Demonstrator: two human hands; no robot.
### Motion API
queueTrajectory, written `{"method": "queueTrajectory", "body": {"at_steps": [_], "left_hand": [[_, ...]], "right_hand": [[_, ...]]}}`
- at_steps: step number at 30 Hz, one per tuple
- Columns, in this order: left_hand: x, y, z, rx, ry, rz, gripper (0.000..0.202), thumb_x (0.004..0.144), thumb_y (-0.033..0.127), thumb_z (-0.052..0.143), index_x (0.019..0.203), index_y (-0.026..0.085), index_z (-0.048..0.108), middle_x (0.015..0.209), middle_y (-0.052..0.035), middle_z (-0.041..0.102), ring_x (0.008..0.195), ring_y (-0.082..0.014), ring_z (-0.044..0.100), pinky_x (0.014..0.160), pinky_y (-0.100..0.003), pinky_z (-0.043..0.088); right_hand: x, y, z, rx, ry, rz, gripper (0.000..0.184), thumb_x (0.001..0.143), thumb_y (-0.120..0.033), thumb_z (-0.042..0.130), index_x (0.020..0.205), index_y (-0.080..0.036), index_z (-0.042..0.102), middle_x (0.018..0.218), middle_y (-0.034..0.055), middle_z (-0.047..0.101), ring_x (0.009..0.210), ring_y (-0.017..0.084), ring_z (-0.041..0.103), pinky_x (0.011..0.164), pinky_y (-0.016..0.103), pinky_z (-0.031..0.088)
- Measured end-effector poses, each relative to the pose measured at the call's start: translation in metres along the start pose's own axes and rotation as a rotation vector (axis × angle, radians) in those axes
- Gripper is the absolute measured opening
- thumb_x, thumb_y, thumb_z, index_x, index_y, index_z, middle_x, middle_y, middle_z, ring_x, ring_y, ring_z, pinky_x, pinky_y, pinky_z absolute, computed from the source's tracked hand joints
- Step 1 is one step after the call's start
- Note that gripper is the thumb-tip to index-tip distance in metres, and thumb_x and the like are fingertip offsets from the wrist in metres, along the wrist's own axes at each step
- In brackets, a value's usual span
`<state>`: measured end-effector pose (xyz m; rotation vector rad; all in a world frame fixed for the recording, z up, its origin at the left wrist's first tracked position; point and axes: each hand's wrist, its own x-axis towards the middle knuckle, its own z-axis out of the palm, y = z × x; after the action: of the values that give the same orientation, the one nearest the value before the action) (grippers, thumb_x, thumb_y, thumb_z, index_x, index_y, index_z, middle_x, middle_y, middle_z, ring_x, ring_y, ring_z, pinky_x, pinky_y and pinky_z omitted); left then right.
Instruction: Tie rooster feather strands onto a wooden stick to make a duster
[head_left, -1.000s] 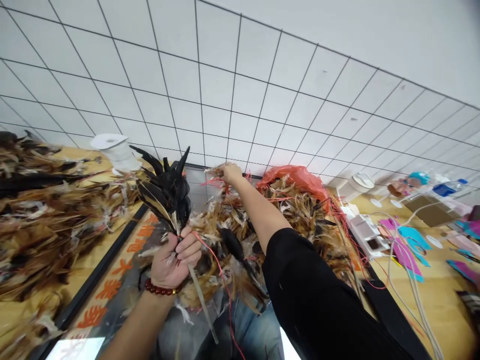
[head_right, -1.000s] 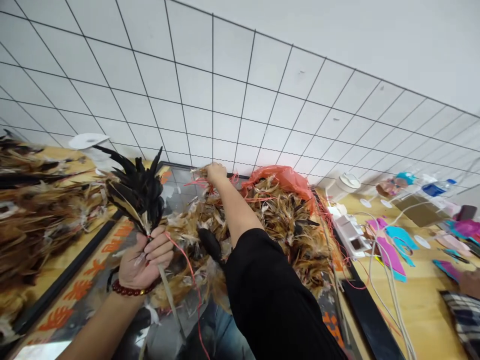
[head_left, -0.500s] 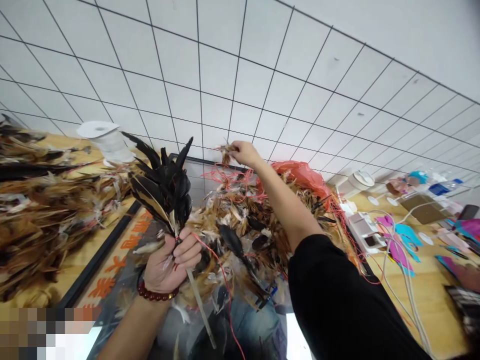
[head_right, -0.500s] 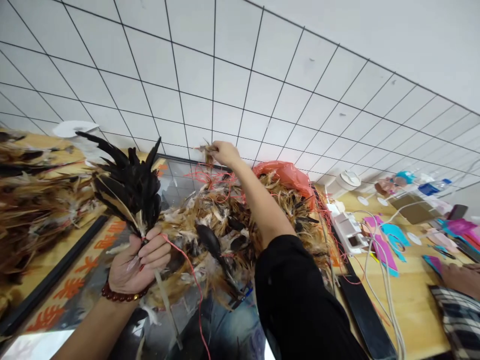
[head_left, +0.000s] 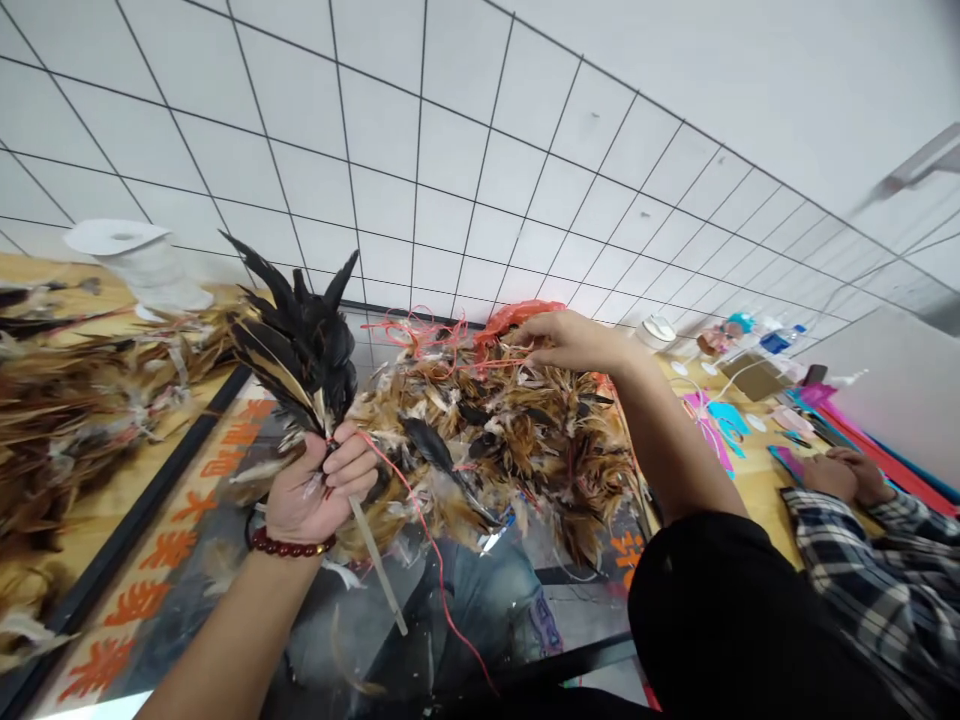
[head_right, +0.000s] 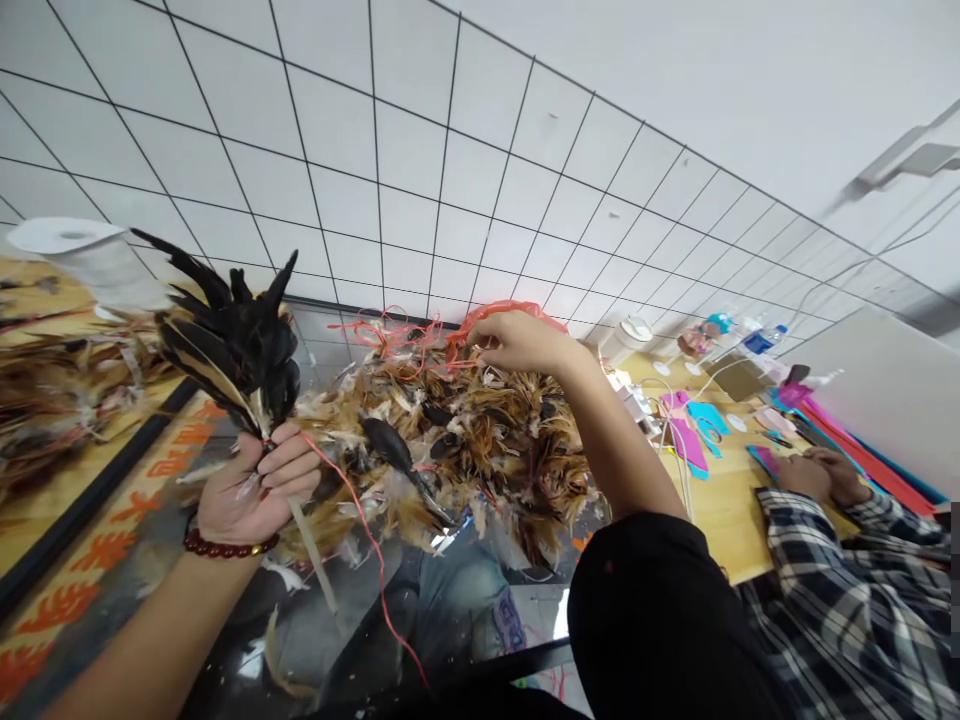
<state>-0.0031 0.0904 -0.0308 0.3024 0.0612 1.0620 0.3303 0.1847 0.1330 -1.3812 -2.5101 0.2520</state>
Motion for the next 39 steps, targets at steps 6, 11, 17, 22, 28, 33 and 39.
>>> {"method": "queueTrajectory", "body": {"at_steps": [6, 11, 17, 22, 28, 33, 39], "left_hand": [[0.002, -0.009, 0.005, 0.05, 0.014, -0.076, 0.027, 0.08, 0.02, 0.075, 0.084, 0.017, 0.048, 0.06, 0.0066, 0.033, 0.047, -0.0057, 0.035, 0.043, -0.017, 0.034], [0.005, -0.019, 0.011, 0.076, 0.029, -0.117, 0.02, 0.084, 0.018, 0.07, 0.084, 0.015, 0.05, 0.061, 0.0059, 0.034, 0.048, -0.0056, 0.035, 0.044, -0.016, 0.036], [0.008, -0.034, 0.019, 0.112, 0.15, -0.14, 0.011, 0.092, 0.021, 0.061, 0.086, 0.015, 0.054, 0.066, 0.0038, 0.039, 0.049, -0.0067, 0.038, 0.045, -0.017, 0.037], [0.011, -0.049, 0.025, 0.152, 0.181, -0.164, 0.009, 0.089, 0.02, 0.064, 0.087, 0.013, 0.059, 0.072, 0.0, 0.044, 0.056, -0.0093, 0.043, 0.052, -0.022, 0.041], [0.012, -0.054, 0.026, 0.241, 0.22, -0.151, 0.03, 0.092, 0.037, 0.057, 0.079, 0.011, 0.061, 0.069, -0.0039, 0.049, 0.061, -0.0129, 0.047, 0.056, -0.025, 0.045], [0.011, -0.054, 0.028, 0.267, 0.213, -0.137, 0.024, 0.091, 0.035, 0.06, 0.089, 0.011, 0.063, 0.069, -0.0028, 0.05, 0.061, -0.0136, 0.049, 0.059, -0.026, 0.048], [0.008, -0.057, 0.03, 0.371, 0.208, -0.13, 0.013, 0.083, 0.015, 0.071, 0.09, 0.013, 0.06, 0.082, -0.0051, 0.056, 0.068, -0.013, 0.052, 0.063, -0.026, 0.047]], "right_hand": [[-0.026, -0.034, 0.024, -0.013, -0.139, -0.129, 0.02, 0.087, -0.015, 0.056, 0.094, -0.02, 0.074, 0.097, 0.004, 0.071, 0.092, 0.018, 0.062, 0.088, 0.033, 0.045], [-0.037, -0.029, 0.079, -0.167, -0.039, 0.005, 0.025, 0.089, -0.028, 0.063, 0.111, -0.02, 0.071, 0.119, 0.0102, 0.067, 0.115, 0.026, 0.055, 0.099, 0.042, 0.039], [-0.046, -0.022, 0.085, -0.114, 0.076, 0.077, 0.014, 0.089, -0.017, 0.057, 0.091, -0.02, 0.07, 0.11, 0.0075, 0.071, 0.115, 0.024, 0.056, 0.106, 0.044, 0.031], [-0.061, -0.048, 0.066, 0.228, 0.197, -0.049, 0.014, 0.094, -0.022, 0.049, 0.094, -0.018, 0.063, 0.091, 0.0038, 0.07, 0.084, 0.016, 0.062, 0.084, 0.028, 0.044], [-0.044, -0.086, 0.08, 0.39, -0.055, -0.319, 0.012, 0.094, -0.02, 0.05, 0.092, -0.019, 0.062, 0.089, 0.0017, 0.07, 0.081, 0.013, 0.063, 0.079, 0.023, 0.044], [-0.016, -0.094, 0.091, 0.189, -0.145, -0.399, 0.017, 0.092, -0.011, 0.051, 0.092, -0.02, 0.065, 0.091, 0.0018, 0.071, 0.087, 0.015, 0.063, 0.079, 0.025, 0.041], [-0.002, -0.105, 0.079, -0.123, -0.146, -0.466, 0.02, 0.094, -0.017, 0.05, 0.095, -0.02, 0.07, 0.09, 0.0054, 0.07, 0.084, 0.018, 0.061, 0.075, 0.029, 0.034]]}}
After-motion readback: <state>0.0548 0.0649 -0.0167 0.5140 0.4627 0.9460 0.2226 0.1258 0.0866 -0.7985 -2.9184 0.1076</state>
